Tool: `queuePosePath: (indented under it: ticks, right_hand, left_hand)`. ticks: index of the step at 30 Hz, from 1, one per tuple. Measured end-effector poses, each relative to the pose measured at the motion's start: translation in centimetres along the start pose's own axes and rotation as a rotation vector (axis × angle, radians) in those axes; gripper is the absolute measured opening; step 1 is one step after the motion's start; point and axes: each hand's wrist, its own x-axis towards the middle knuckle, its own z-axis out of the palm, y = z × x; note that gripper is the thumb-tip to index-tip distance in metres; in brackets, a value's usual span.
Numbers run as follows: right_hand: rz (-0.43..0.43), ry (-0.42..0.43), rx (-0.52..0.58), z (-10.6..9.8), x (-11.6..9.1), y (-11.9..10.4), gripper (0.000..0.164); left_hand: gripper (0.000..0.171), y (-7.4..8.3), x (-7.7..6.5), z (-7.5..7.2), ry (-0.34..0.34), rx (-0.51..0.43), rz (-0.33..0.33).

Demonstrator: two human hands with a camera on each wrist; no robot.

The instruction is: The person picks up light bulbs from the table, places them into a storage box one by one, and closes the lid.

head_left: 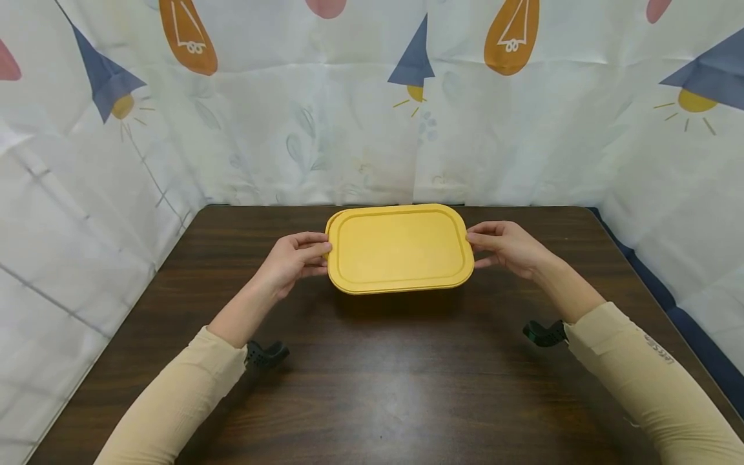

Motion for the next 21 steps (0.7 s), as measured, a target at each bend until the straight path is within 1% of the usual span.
queuePosePath:
  ticks: [4, 7, 13, 16, 21]
  right_hand:
    - [-0.001, -0.011, -0.001, 0.2, 0.0, -0.2, 0.048]
    - [0.009, -0.005, -0.008, 0.2, 0.1, -0.4, 0.049]
    - [0.025, -0.002, -0.052, 0.3, 0.1, -0.6, 0.051]
    - [0.037, 0.009, -0.053, 0.4, 0.3, -0.7, 0.049]
    - [0.036, 0.013, -0.059, 0.7, 0.6, -1.1, 0.046]
  left_hand:
    - [0.05, 0.2, 0.2, -0.3, -0.01, 0.01, 0.002]
    - [0.05, 0.2, 0.3, -0.5, -0.012, 0.014, -0.006]
    - [0.047, 0.4, 0.5, -0.7, -0.002, 0.012, -0.025]
    - [0.044, 0.5, 0.6, -0.8, 0.003, 0.016, -0.033]
    - [0.042, 0.9, 0.7, -1.0, 0.009, 0.053, -0.046]
